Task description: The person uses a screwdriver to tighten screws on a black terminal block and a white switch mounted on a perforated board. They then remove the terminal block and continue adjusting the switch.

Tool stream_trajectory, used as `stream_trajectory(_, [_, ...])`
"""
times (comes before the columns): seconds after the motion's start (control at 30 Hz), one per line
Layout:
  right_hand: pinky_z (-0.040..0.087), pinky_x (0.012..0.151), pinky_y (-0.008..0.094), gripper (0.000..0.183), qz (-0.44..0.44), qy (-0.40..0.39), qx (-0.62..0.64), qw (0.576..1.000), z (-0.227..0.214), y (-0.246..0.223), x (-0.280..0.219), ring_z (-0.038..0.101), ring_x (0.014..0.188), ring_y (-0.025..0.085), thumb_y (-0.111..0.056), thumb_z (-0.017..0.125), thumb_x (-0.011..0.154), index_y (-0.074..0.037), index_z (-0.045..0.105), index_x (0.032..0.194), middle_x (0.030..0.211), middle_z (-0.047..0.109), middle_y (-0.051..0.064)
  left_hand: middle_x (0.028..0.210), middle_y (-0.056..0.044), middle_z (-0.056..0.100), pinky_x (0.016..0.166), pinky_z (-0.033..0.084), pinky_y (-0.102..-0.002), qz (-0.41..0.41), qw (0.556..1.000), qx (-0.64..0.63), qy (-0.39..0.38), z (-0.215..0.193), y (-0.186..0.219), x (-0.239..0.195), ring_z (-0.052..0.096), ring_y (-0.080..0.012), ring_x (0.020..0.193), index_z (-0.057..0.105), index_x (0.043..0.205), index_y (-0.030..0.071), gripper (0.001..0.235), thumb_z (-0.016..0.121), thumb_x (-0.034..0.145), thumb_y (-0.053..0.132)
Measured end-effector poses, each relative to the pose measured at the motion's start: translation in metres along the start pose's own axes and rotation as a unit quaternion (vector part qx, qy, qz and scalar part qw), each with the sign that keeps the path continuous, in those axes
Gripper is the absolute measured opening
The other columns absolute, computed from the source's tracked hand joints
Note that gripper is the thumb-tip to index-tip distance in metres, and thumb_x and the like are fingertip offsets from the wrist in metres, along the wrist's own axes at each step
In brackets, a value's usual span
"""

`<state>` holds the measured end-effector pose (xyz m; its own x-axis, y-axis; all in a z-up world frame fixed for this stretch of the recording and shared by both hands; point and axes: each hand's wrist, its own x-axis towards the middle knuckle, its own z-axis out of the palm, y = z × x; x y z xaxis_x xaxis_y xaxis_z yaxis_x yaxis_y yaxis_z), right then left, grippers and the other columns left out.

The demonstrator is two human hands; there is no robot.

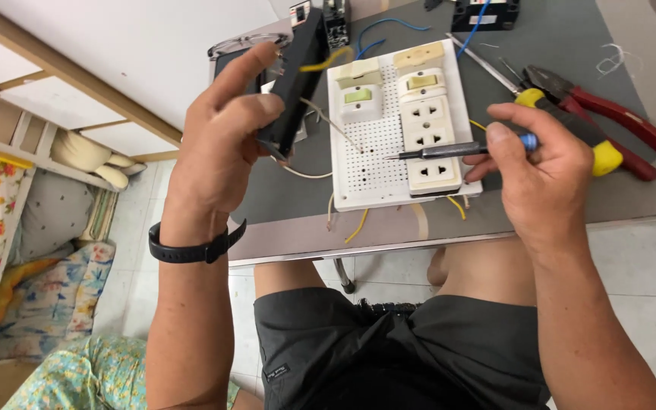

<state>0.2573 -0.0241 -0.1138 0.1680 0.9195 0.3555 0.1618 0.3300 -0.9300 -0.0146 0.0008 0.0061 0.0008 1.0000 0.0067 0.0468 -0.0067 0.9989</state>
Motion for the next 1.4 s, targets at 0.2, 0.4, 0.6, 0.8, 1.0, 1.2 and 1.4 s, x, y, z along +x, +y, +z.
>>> stream_trajectory(0.2, [0.058,0.06,0.03,0.021,0.008,0.003,-0.006,1.0,0.001,-0.004,-0.001,0.068,0.063,0.026,-0.005,0.054,0.105,0.009,0.06,0.121,0.077,0.059,0.016,0.098,-0.009,0.06,0.049,0.053,-0.027,0.122,0.986,-0.059,-0.093,-0.028,0.027,-0.015,0.059,-0.0175,0.06,0.051,0.132,0.002,0.058,0.058,0.08,0.027])
stream_trajectory(0.4, [0.057,0.06,0.031,0.019,0.002,0.007,-0.016,1.0,0.004,0.001,-0.005,0.068,0.068,0.029,-0.002,0.052,0.111,0.011,0.058,0.124,0.087,0.058,0.018,0.083,0.0,0.058,0.053,0.049,-0.024,0.054,0.991,0.118,0.022,-0.045,0.041,-0.025,0.053,-0.0096,0.062,0.055,0.137,0.009,0.062,0.058,0.076,0.02])
stream_trajectory(0.6, [0.057,0.063,0.033,0.022,0.008,0.007,-0.009,1.0,-0.002,0.02,-0.005,0.069,0.075,0.032,-0.005,0.05,0.115,0.01,0.056,0.129,0.086,0.057,0.02,0.077,-0.005,0.063,0.051,0.046,-0.025,-0.047,0.974,0.218,0.043,-0.059,0.031,-0.031,0.055,-0.0132,0.056,0.06,0.134,0.015,0.061,0.056,0.073,0.024])
stream_trajectory(0.8, [0.058,0.064,0.039,0.028,0.011,-0.003,-0.006,1.0,-0.01,0.043,-0.003,0.066,0.076,0.038,-0.012,0.044,0.117,0.008,0.051,0.135,0.095,0.052,0.022,0.085,-0.008,0.062,0.052,0.052,-0.028,-0.083,0.988,0.126,0.023,-0.079,-0.019,-0.034,0.057,-0.016,0.057,0.052,0.139,0.006,0.066,0.062,0.074,0.015])
stream_trajectory(1.0, [0.05,0.068,0.03,0.035,0.042,-0.017,-0.029,0.999,-0.016,0.055,-0.002,0.065,0.076,0.031,-0.024,0.039,0.117,-0.001,0.047,0.141,0.096,0.054,0.019,0.097,-0.005,0.067,0.073,0.049,-0.028,0.042,0.925,0.37,0.076,-0.07,-0.079,-0.066,0.061,-0.0153,0.079,0.046,0.142,0.013,0.076,0.073,0.073,0.03])
stream_trajectory(1.2, [0.051,0.077,0.032,0.048,0.039,-0.053,-0.056,0.996,-0.033,0.097,0.0,0.059,0.078,0.028,-0.04,0.035,0.12,-0.004,0.042,0.151,0.106,0.058,0.022,0.088,-0.009,0.059,0.063,0.047,-0.044,0.164,0.794,0.561,0.167,-0.06,-0.12,-0.079,0.058,-0.0331,0.075,0.05,0.133,0.014,0.066,0.074,0.075,0.033])
stream_trajectory(1.4, [0.042,0.084,0.036,0.048,0.016,-0.081,-0.08,0.993,-0.062,0.161,0.007,0.058,0.085,0.027,-0.043,0.03,0.126,-0.007,0.041,0.156,0.113,0.059,0.02,0.093,-0.01,0.062,0.073,0.047,-0.044,0.175,0.785,0.566,0.18,-0.066,-0.125,-0.079,0.055,-0.0352,0.079,0.051,0.134,0.01,0.066,0.075,0.077,0.034])
